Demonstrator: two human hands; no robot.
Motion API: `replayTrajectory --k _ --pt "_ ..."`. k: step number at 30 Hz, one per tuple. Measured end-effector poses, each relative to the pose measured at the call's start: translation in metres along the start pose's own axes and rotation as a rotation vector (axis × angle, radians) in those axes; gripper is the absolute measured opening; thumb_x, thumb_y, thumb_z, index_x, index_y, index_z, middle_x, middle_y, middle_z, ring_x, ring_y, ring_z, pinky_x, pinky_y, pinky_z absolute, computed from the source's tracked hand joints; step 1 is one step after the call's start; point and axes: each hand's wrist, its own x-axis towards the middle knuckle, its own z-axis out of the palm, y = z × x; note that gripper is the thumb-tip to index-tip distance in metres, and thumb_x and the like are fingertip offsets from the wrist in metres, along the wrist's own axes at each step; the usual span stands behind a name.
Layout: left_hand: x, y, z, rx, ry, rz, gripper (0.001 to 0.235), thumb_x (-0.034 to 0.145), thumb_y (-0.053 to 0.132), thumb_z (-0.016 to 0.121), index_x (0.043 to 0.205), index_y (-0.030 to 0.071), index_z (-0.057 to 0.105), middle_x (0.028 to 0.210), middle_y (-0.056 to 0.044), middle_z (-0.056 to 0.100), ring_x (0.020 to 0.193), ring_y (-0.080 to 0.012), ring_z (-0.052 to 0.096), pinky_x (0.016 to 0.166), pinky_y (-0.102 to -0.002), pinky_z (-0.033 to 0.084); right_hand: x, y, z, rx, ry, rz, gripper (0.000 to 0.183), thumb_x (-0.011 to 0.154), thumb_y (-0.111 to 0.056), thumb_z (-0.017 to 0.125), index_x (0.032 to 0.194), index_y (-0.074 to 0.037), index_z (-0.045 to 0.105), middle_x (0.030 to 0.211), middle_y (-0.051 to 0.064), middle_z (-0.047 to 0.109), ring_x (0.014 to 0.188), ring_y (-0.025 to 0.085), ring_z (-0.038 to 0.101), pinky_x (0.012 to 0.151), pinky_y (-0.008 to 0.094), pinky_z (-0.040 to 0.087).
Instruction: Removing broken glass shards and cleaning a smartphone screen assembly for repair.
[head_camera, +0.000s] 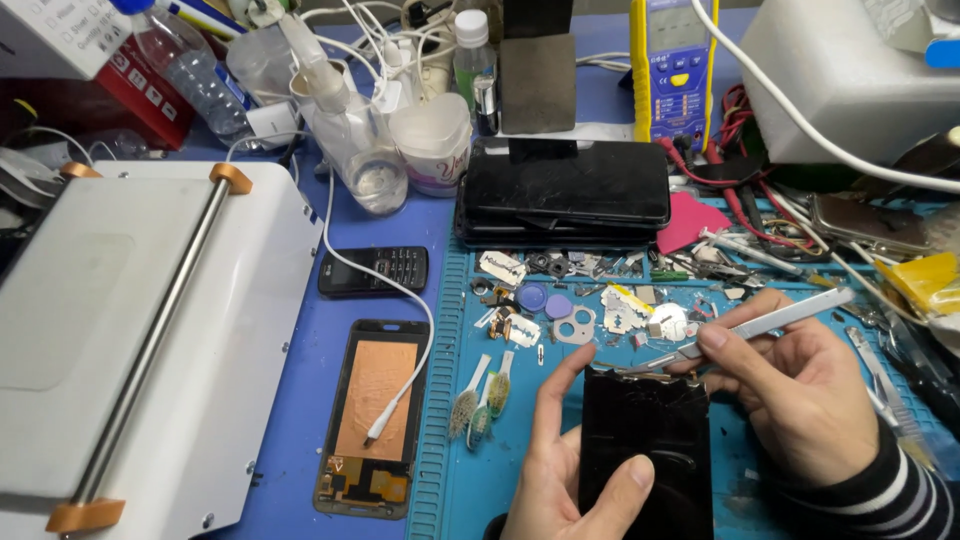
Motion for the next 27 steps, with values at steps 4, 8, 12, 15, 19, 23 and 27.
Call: replayTrajectory --k 4,8,12,15,19,23,27 --pt "-0.004 0.006 0.003 0.023 0.01 0.007 0.079 0.092 0.002 0.05 0.161 -0.001 0.013 0.121 -0.022 0.067 0.094 -0.0144 0.062 0.088 -0.024 0.047 -0.005 -0.004 -0.004 0.005 -0.046 -0.034 0.012 0.1 0.003 0.058 0.112 0.008 0.056 0.097 0.026 0.071 0.09 0.032 0.076 0.074 0.03 0.06" --pt "-0.006 0.018 0.003 -0.022 0.008 -0.056 0.081 0.091 -0.004 0.049 0.163 -0.002 0.011 0.108 -0.019 0.065 0.077 -0.0087 0.055 0.071 -0.02 0.046 -0.012 -0.014 0.004 -0.108 -0.043 -0.038 0.013 0.104 0.002 0.055 0.115 0.009 0.053 0.1 0.027 0.069 0.092 0.033 0.075 0.074 0.031 0.062" --pt "-0.005 0.021 0.002 0.027 -0.025 -0.027 0.079 0.091 -0.007 0.048 0.161 -0.003 0.013 0.105 -0.018 0.064 0.076 -0.0112 0.054 0.072 -0.023 0.045 -0.017 -0.017 0.008 -0.054 -0.044 -0.085 0.008 0.108 -0.004 0.057 0.113 0.001 0.052 0.101 0.019 0.07 0.092 0.025 0.077 0.076 0.022 0.063" --pt "-0.005 0.021 0.001 0.034 -0.027 -0.036 0.08 0.091 -0.008 0.049 0.163 -0.005 0.013 0.096 -0.012 0.063 0.071 -0.0099 0.052 0.069 -0.022 0.044 -0.019 -0.015 0.007 -0.013 -0.056 -0.123 0.012 0.107 -0.003 0.056 0.117 0.001 0.05 0.101 0.018 0.067 0.092 0.028 0.077 0.083 0.029 0.067" --pt "-0.004 0.023 0.0 0.027 -0.034 -0.036 0.08 0.091 -0.008 0.048 0.162 -0.005 0.012 0.098 -0.015 0.063 0.071 -0.0115 0.052 0.068 -0.023 0.045 -0.021 -0.017 0.012 -0.073 -0.048 -0.149 0.016 0.108 -0.002 0.052 0.121 0.001 0.044 0.102 0.021 0.065 0.092 0.028 0.074 0.088 0.036 0.068" --pt "-0.005 0.023 0.001 0.0 -0.016 -0.036 0.079 0.091 -0.006 0.048 0.162 -0.006 0.012 0.106 -0.019 0.064 0.075 -0.0118 0.054 0.071 -0.024 0.046 -0.022 -0.018 0.014 -0.172 -0.004 -0.134 0.016 0.11 -0.001 0.049 0.124 0.004 0.044 0.101 0.025 0.064 0.096 0.033 0.074 0.085 0.036 0.066" --pt "-0.005 0.023 0.001 0.031 -0.02 -0.022 0.078 0.091 -0.006 0.048 0.16 -0.006 0.011 0.112 -0.023 0.064 0.083 -0.016 0.059 0.078 -0.027 0.05 -0.02 -0.016 0.011 -0.184 -0.028 -0.157 0.014 0.112 -0.002 0.051 0.123 0.002 0.044 0.099 0.022 0.066 0.096 0.03 0.076 0.08 0.03 0.065"
